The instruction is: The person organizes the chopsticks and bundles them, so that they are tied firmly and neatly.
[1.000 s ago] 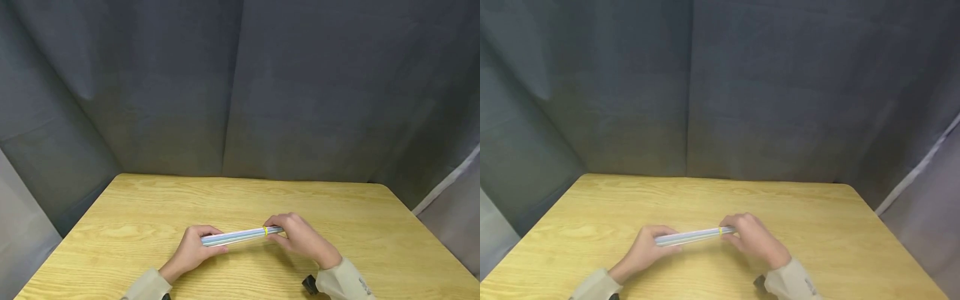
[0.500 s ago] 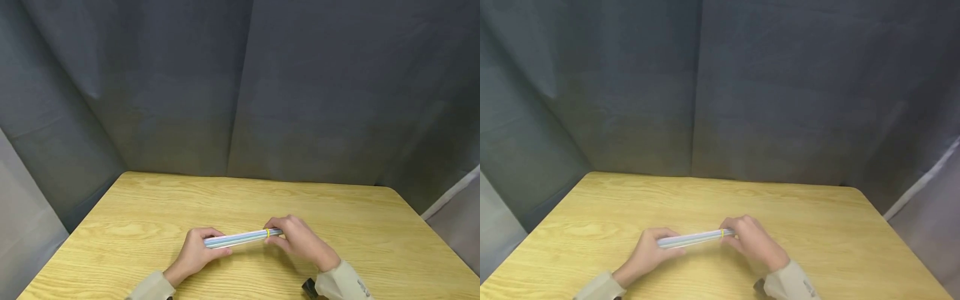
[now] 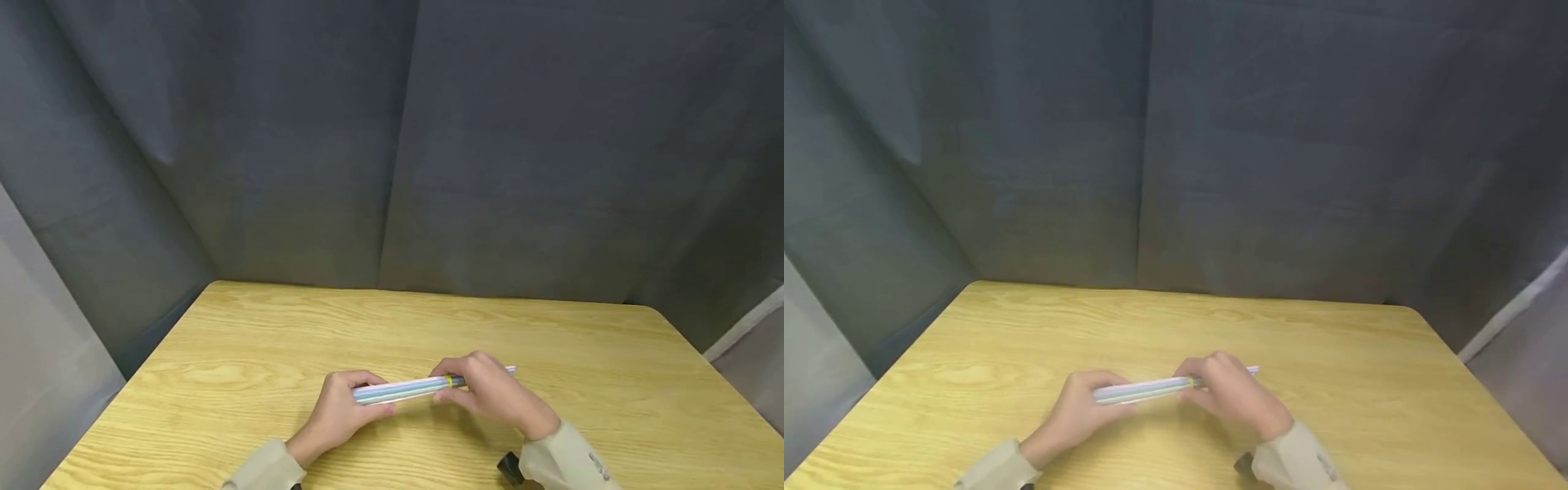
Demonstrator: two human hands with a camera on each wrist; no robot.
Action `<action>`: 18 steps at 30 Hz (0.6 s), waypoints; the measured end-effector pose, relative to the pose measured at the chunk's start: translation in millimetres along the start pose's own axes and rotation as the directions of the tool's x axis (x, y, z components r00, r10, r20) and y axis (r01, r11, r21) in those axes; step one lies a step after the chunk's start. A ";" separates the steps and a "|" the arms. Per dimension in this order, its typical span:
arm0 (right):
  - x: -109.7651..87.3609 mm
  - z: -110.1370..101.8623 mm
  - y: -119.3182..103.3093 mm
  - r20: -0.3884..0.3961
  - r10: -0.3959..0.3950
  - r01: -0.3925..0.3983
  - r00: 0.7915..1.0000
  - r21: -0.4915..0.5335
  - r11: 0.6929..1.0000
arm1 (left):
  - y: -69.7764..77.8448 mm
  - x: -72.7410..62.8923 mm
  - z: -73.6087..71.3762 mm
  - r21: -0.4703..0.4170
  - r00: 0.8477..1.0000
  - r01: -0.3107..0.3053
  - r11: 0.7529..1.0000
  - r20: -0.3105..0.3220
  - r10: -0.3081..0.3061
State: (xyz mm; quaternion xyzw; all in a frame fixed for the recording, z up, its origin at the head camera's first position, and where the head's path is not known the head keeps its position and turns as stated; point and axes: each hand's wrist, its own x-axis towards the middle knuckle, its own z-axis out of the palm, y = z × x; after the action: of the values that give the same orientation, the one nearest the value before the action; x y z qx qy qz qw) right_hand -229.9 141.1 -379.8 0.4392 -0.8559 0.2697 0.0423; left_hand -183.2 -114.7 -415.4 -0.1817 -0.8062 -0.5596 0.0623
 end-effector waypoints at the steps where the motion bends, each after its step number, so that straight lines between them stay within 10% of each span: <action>1: 0.1 -0.1 -0.1 0.001 -0.002 0.002 1.000 0.000 1.000 | -0.6 0.2 0.0 0.006 1.000 -0.001 1.000 0.001 0.001; 18: 0.1 -1.4 -9.7 0.049 -0.005 0.009 0.999 -0.076 0.997 | -3.5 -11.6 -21.0 0.094 0.996 0.086 0.992 -0.006 -0.085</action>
State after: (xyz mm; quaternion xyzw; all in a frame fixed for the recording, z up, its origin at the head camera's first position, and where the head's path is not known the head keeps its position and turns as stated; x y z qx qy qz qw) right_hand -222.6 137.2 -374.5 0.4467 -0.8648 0.2260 0.0391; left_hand -175.8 -137.8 -414.3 -0.1435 -0.8387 -0.5232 0.0475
